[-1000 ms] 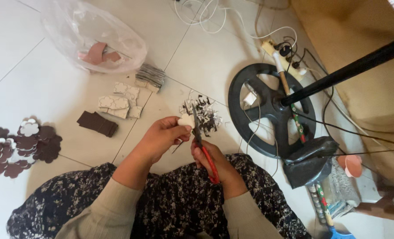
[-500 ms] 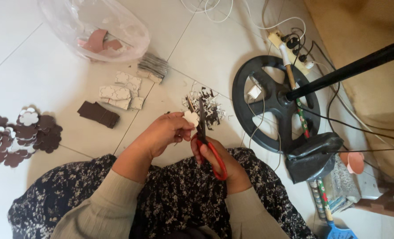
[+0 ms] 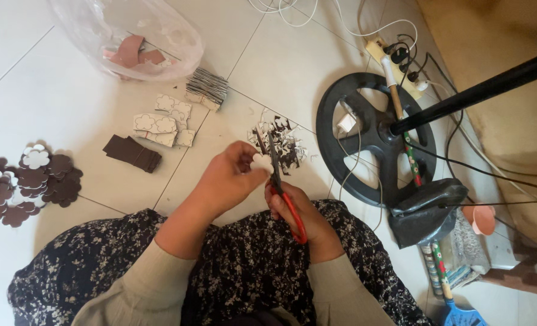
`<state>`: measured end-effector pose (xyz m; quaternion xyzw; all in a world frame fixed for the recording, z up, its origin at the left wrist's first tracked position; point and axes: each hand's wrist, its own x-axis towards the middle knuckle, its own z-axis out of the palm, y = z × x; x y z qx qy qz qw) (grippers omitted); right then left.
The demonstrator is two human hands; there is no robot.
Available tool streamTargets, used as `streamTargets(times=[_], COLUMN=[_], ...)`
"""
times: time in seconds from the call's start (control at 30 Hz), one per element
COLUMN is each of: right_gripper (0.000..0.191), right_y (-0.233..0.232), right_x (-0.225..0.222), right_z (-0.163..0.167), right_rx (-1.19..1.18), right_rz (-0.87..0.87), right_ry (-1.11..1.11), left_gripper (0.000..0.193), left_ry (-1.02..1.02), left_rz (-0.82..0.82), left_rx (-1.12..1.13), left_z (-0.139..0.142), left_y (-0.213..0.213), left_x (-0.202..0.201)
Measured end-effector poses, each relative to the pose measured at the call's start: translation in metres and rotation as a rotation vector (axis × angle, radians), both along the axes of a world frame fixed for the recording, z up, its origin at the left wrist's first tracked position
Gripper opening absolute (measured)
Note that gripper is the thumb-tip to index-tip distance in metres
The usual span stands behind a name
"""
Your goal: The person sits on the floor and uses red-handled scissors to cut cloud-shaped pieces from white paper. They handle the paper with one hand and the scissors with the other, trimming the edges to match the outline.
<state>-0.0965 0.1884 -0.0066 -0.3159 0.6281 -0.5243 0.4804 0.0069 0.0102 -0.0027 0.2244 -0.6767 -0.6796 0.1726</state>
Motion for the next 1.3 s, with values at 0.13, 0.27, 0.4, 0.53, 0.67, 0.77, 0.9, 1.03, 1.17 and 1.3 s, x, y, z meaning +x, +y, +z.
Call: streamTargets(times=[0.13, 0.27, 0.4, 0.53, 0.67, 0.77, 0.9, 1.03, 1.17, 1.3], right_gripper=[0.056, 0.059, 0.063, 0.067, 0.067, 0.065, 0.061, 0.056, 0.054, 0.056], right_y=[-0.001, 0.003, 0.002, 0.002, 0.004, 0.003, 0.002, 0.003, 0.000, 0.000], right_x=[0.001, 0.002, 0.001, 0.000, 0.000, 0.001, 0.002, 0.002, 0.003, 0.006], right_z=[0.003, 0.009, 0.014, 0.019, 0.020, 0.018, 0.017, 0.017, 0.017, 0.020], right_rx=[0.017, -0.086, -0.092, -0.047, -0.035, -0.023, -0.025, 0.003, 0.000, -0.019], right_rz=[-0.021, 0.033, 0.057, 0.069, 0.078, 0.057, 0.036, 0.011, -0.006, -0.020], right_ry=[-0.003, -0.045, -0.036, -0.002, 0.041, 0.072, 0.103, 0.161, 0.164, 0.123], left_gripper=[0.015, 0.014, 0.015, 0.014, 0.013, 0.013, 0.013, 0.013, 0.013, 0.014], left_ry=[0.102, 0.121, 0.117, 0.132, 0.106, 0.101, 0.084, 0.114, 0.150, 0.185], left_rz=[0.021, -0.043, -0.062, -0.073, -0.063, -0.061, -0.054, -0.060, -0.061, -0.085], left_rx=[0.208, 0.403, 0.503, 0.512, 0.477, 0.469, 0.486, 0.499, 0.557, 0.620], left_z=[-0.002, -0.003, -0.002, -0.002, -0.001, 0.001, 0.002, 0.001, -0.002, -0.002], left_y=[0.003, 0.003, 0.006, 0.003, 0.001, 0.001, 0.001, 0.002, 0.003, 0.003], left_x=[-0.004, -0.007, -0.008, -0.007, -0.006, -0.006, -0.006, -0.007, -0.008, -0.009])
